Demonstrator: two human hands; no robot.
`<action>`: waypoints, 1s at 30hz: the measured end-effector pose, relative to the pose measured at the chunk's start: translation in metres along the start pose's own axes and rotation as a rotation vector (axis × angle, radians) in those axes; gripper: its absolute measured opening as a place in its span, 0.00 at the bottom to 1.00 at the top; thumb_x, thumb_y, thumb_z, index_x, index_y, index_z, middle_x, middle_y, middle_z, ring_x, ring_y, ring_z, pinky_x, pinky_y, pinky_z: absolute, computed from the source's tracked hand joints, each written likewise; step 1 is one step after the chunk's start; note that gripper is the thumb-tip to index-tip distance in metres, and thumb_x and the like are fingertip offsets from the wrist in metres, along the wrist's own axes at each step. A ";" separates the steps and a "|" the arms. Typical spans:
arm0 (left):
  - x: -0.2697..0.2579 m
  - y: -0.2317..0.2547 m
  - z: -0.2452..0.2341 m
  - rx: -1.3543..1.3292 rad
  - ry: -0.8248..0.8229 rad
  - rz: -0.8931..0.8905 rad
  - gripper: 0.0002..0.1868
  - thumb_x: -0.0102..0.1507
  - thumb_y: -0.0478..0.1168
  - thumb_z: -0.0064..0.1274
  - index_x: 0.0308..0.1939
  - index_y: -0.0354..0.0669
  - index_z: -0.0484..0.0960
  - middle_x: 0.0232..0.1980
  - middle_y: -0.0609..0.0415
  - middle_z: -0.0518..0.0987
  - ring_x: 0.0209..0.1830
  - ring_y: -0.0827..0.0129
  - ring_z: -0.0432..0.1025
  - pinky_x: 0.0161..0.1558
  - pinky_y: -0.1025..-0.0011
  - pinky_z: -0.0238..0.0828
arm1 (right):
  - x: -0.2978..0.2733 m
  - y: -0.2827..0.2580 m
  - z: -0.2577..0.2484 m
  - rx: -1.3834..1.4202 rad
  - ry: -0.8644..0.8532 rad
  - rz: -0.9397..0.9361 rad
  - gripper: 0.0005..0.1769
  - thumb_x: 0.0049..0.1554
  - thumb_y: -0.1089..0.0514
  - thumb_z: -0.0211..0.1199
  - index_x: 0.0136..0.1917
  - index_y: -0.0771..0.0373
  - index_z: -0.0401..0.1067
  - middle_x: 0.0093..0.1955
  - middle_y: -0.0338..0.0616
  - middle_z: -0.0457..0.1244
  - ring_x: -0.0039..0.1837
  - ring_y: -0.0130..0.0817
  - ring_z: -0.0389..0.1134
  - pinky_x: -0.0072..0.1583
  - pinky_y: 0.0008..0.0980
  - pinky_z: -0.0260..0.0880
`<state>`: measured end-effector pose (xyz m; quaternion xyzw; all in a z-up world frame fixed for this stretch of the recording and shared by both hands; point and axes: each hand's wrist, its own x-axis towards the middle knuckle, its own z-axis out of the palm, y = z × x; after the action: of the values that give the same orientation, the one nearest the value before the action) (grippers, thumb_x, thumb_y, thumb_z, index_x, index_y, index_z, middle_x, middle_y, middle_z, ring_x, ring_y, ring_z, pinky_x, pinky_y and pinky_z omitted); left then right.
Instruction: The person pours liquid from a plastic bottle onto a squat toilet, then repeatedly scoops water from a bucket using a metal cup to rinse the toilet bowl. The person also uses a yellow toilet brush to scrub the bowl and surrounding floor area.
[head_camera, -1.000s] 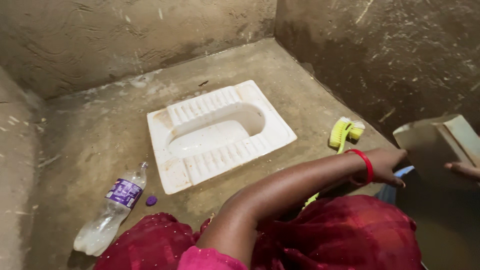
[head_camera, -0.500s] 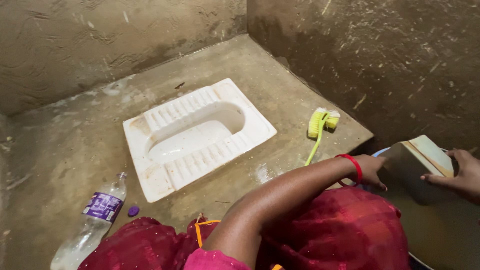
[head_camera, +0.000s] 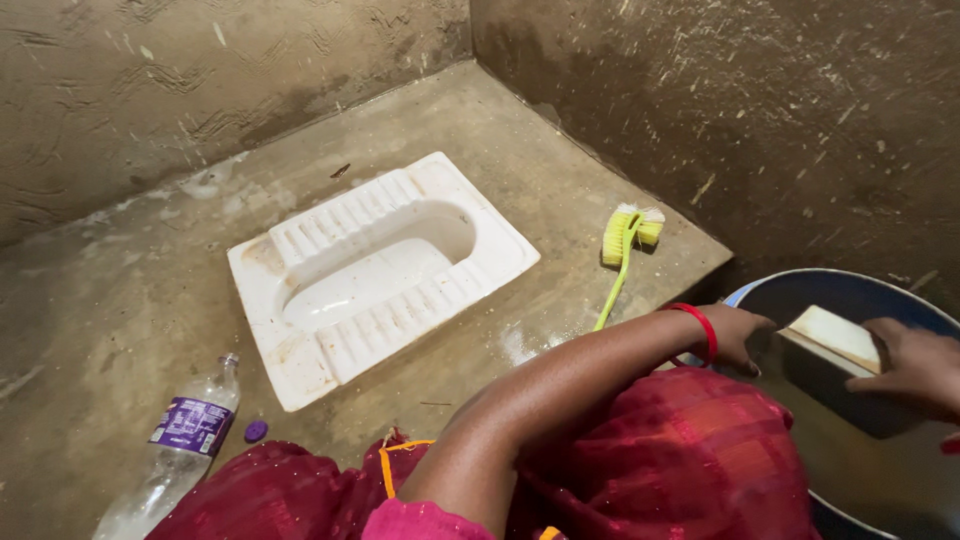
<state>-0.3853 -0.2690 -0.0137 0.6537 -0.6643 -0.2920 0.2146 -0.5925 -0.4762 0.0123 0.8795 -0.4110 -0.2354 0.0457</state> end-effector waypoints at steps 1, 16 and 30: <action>-0.001 0.000 0.001 0.017 0.010 0.014 0.51 0.48 0.54 0.67 0.73 0.46 0.65 0.60 0.45 0.81 0.56 0.57 0.80 0.55 0.64 0.77 | -0.005 -0.007 0.001 -0.078 0.016 0.012 0.59 0.48 0.36 0.77 0.82 0.58 0.54 0.55 0.50 0.74 0.47 0.36 0.79 0.51 0.35 0.81; 0.010 -0.013 0.017 0.064 0.022 0.073 0.50 0.50 0.52 0.68 0.73 0.50 0.65 0.60 0.44 0.81 0.61 0.54 0.75 0.60 0.63 0.70 | -0.068 -0.067 -0.040 0.176 -0.093 -0.028 0.48 0.43 0.42 0.81 0.71 0.60 0.66 0.56 0.56 0.75 0.57 0.46 0.76 0.58 0.42 0.82; 0.013 -0.001 0.016 0.145 -0.054 -0.064 0.30 0.55 0.42 0.60 0.63 0.55 0.78 0.51 0.49 0.86 0.51 0.58 0.83 0.52 0.62 0.80 | -0.097 -0.080 -0.027 0.273 0.058 -0.094 0.57 0.40 0.43 0.83 0.75 0.58 0.58 0.59 0.59 0.71 0.62 0.53 0.75 0.61 0.45 0.76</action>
<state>-0.3960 -0.2801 -0.0277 0.6806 -0.6679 -0.2671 0.1391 -0.5778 -0.3545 0.0503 0.9023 -0.3961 -0.1535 -0.0733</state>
